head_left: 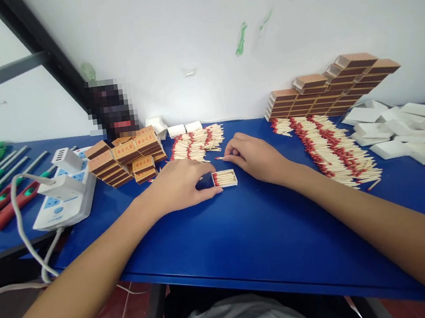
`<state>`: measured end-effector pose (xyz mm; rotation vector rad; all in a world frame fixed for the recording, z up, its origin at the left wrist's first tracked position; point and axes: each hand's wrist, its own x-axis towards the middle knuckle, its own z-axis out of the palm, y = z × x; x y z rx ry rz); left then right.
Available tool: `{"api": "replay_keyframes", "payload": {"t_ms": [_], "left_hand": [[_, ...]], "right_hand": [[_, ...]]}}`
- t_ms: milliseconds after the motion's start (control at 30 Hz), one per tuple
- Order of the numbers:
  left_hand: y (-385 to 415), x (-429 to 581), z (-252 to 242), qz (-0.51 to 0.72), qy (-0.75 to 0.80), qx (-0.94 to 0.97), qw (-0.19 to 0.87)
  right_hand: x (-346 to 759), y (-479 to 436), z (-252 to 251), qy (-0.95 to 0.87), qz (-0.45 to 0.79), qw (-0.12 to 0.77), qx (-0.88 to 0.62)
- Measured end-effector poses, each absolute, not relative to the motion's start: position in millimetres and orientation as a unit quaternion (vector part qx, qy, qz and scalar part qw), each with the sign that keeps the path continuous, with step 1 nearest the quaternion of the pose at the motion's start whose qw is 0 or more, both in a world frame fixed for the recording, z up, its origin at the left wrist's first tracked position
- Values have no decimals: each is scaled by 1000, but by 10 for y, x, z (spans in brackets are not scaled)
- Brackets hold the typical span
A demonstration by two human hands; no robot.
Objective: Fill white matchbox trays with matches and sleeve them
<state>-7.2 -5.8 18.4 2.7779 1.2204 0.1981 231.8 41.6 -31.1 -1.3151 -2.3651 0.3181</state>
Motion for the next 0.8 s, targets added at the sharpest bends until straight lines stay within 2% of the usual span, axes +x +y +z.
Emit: {"api": "replay_keyframes", "payload": {"t_ms": [133, 333, 800], "left_hand": [[-58, -67, 174, 66, 401, 912, 58], [-50, -73, 142, 67, 405, 910, 63], [-36, -77, 149, 69, 407, 909, 66]], "right_hand": [[2351, 382, -308, -855, 83, 185, -478], [2437, 337, -334, -861, 60, 205, -461], [2450, 343, -351, -859, 89, 229, -449]]}}
